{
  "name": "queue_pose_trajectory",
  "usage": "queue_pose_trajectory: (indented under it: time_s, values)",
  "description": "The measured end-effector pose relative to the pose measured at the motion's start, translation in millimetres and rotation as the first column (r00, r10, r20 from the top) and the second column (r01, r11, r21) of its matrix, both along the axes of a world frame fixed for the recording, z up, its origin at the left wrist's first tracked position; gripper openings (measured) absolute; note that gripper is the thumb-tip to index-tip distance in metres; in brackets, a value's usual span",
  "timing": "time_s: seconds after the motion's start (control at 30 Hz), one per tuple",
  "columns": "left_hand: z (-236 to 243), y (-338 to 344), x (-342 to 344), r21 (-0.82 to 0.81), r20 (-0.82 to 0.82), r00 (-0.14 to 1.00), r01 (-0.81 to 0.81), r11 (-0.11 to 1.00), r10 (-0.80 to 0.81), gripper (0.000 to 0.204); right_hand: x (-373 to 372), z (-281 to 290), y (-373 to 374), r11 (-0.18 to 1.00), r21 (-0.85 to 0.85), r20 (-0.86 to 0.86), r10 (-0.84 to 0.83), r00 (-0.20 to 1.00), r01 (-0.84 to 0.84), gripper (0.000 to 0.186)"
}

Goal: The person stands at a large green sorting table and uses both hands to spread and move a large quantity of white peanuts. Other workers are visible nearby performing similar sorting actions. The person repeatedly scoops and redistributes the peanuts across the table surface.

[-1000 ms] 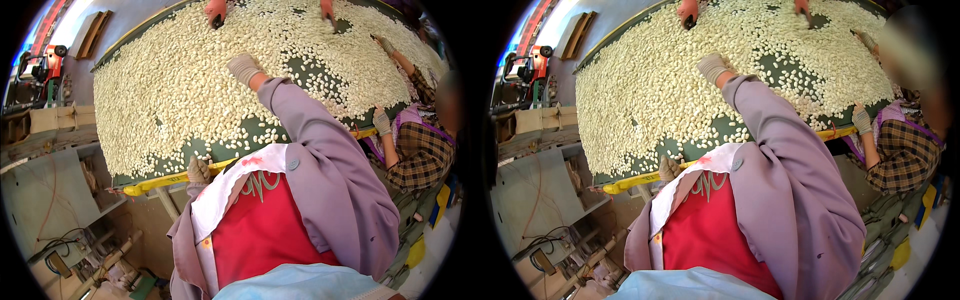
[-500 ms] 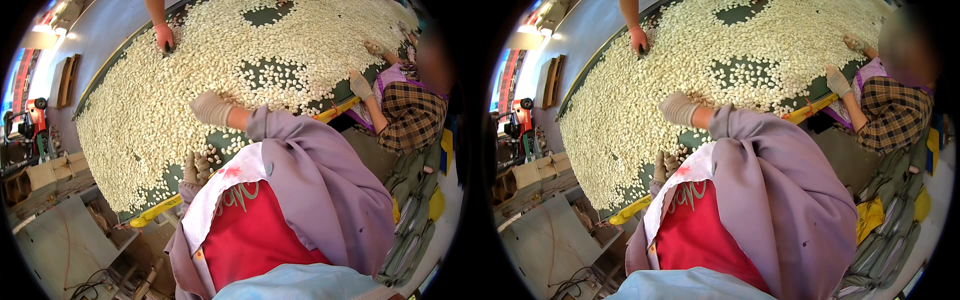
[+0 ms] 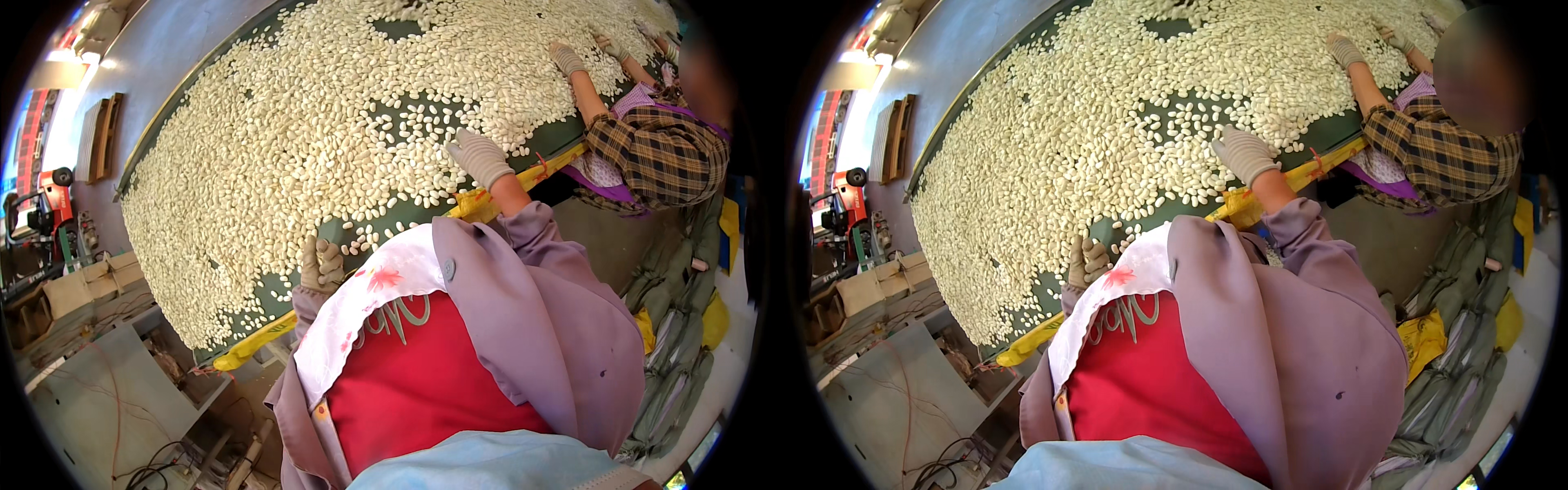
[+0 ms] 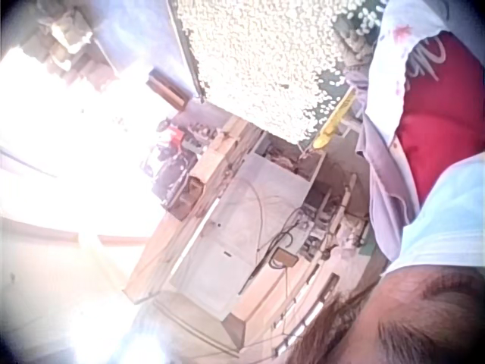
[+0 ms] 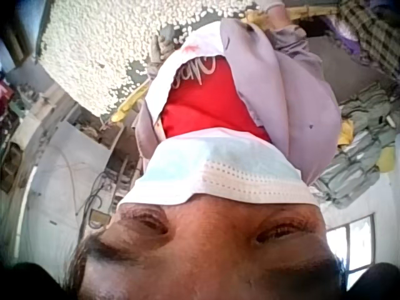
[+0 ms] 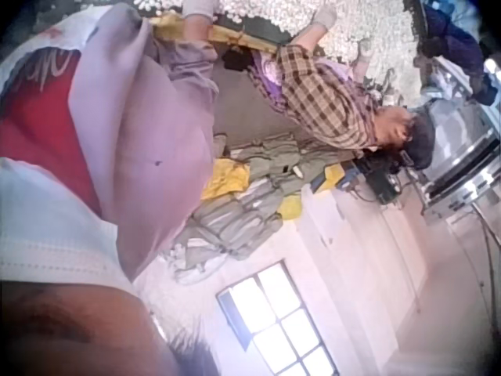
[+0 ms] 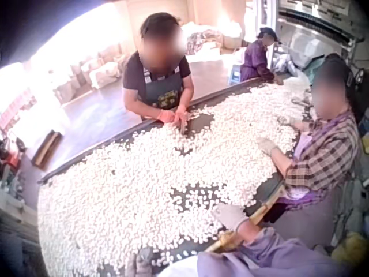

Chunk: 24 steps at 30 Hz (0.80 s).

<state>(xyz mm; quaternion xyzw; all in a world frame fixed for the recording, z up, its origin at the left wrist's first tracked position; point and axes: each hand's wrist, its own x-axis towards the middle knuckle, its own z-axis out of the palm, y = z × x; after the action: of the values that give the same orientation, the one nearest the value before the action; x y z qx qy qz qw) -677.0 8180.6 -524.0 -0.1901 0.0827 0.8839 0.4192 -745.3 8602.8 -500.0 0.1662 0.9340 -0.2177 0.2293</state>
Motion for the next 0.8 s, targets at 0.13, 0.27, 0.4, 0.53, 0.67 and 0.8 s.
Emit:
queue_pose_trajectory:
  time_s: [0.13, 0.27, 0.4, 0.53, 0.67, 0.8]
  values:
    - [2, 18, -6, -0.079, -0.003, 0.999, 0.053, 0.995, -0.054, 0.041, 17, -20, -19, 0.994, -0.098, 0.042, 0.043, 0.998, -0.039, 0.043]
    - [-2, 29, -6, -0.130, 0.004, 0.998, 0.065, 0.989, -0.066, 0.038, 10, -34, -93, 0.757, -0.625, -0.119, 0.150, 0.981, -0.191, 0.055]
    - [10, 38, -3, -0.145, 0.044, 0.999, 0.016, 0.989, -0.010, 0.036, 5, -8, -99, 0.551, -0.719, -0.344, 0.248, 0.905, -0.424, 0.057]
    - [10, 47, -6, -0.124, 0.109, 0.993, -0.026, 0.992, 0.040, 0.039, -5, -12, -66, 0.704, -0.569, -0.318, 0.289, 0.903, -0.426, 0.046]
    - [1, 59, -8, -0.148, 0.092, 0.996, -0.005, 0.989, 0.019, 0.039, 1, -19, -36, 0.727, -0.564, -0.306, 0.255, 0.917, -0.391, 0.039]
    - [4, 73, -11, -0.040, 0.089, 0.996, 0.001, 0.999, 0.002, 0.043, 5, -26, 8, 0.794, -0.500, -0.305, 0.211, 0.929, -0.344, 0.034]
